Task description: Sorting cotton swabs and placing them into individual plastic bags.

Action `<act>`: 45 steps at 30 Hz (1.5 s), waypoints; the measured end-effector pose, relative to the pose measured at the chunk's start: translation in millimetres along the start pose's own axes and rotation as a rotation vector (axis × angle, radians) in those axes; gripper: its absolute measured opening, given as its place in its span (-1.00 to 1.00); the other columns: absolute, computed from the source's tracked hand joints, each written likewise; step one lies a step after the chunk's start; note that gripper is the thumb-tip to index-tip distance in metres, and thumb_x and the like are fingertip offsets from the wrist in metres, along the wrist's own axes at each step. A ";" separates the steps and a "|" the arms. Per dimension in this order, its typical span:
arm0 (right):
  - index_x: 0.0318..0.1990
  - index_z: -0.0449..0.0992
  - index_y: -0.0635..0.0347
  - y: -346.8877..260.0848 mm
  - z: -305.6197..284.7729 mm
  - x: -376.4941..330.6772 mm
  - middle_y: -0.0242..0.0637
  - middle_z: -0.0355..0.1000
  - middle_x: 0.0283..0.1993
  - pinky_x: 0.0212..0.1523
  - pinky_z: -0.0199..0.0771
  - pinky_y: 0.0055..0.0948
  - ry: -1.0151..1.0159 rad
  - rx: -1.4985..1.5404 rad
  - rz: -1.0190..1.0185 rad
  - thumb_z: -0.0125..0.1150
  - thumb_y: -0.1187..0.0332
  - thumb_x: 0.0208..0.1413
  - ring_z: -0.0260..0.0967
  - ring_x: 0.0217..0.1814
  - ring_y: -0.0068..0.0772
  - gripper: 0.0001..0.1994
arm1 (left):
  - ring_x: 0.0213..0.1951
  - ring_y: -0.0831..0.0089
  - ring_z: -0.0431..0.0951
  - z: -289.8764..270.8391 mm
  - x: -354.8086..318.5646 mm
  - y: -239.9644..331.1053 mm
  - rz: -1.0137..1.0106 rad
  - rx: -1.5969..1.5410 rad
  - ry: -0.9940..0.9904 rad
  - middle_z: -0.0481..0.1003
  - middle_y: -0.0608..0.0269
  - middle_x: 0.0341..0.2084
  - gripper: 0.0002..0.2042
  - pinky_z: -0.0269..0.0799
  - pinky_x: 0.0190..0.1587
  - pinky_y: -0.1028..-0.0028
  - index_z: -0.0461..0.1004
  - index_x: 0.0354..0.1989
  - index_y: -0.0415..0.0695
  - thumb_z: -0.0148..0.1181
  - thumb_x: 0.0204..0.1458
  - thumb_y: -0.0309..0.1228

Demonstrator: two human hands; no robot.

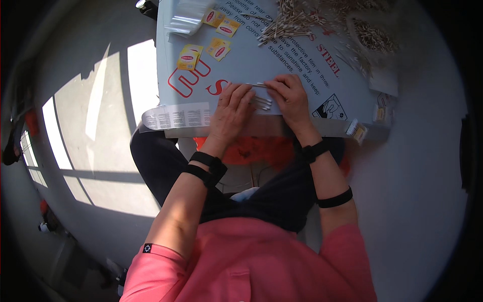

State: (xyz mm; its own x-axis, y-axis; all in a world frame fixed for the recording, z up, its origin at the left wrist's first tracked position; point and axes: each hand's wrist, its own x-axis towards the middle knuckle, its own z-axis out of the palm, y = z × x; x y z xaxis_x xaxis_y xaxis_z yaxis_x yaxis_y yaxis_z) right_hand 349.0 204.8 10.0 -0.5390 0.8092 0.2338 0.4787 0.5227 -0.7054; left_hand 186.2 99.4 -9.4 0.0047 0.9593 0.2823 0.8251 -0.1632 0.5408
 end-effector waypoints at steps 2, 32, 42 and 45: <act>-0.31 0.58 0.13 -8.9 -3.4 -6.0 -0.33 0.41 -0.28 -0.14 0.43 -0.28 0.072 -0.013 0.076 0.34 0.52 -0.12 0.36 -0.16 -0.20 -0.83 | 0.25 0.14 0.26 0.0 0.5 3.9 -0.014 -0.003 0.002 0.28 0.20 0.17 -0.49 0.14 0.36 0.10 0.29 0.14 -0.12 0.28 -0.04 -0.48; -0.21 0.53 0.11 15.6 8.4 62.1 -0.30 0.40 -0.24 -0.15 0.47 -0.30 0.027 -0.331 -0.149 0.24 0.48 -0.05 0.39 -0.12 -0.21 -0.80 | 0.30 0.18 0.24 -6.1 7.2 4.7 -0.013 0.024 -0.102 0.31 0.20 0.20 -0.50 0.17 0.37 0.13 0.33 0.19 -0.18 0.21 0.01 -0.51; -0.31 0.54 0.10 11.8 -12.6 65.4 -0.33 0.42 -0.25 -0.10 0.43 -0.30 0.101 -0.251 -0.128 0.33 0.42 -0.09 0.38 -0.12 -0.23 -0.85 | 0.29 0.16 0.26 -5.6 5.9 4.3 -0.002 0.026 -0.082 0.32 0.17 0.18 -0.49 0.18 0.36 0.15 0.33 0.19 -0.18 0.21 -0.01 -0.53; -0.34 0.52 0.09 26.5 -4.7 77.7 -0.36 0.41 -0.27 -0.11 0.38 -0.29 0.039 -0.308 -0.266 0.26 0.43 -0.07 0.38 -0.14 -0.27 -0.89 | 0.29 0.16 0.25 -5.6 7.4 6.7 0.000 0.016 -0.083 0.32 0.17 0.19 -0.49 0.18 0.36 0.15 0.33 0.19 -0.17 0.21 -0.01 -0.53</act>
State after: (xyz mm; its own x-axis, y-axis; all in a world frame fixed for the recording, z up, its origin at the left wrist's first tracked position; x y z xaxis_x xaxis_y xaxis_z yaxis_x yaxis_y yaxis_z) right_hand 323.1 282.8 12.6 -0.6483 0.6413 0.4105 0.5144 0.7663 -0.3849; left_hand 188.6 104.2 0.7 0.0511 0.9751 0.2159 0.8339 -0.1606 0.5281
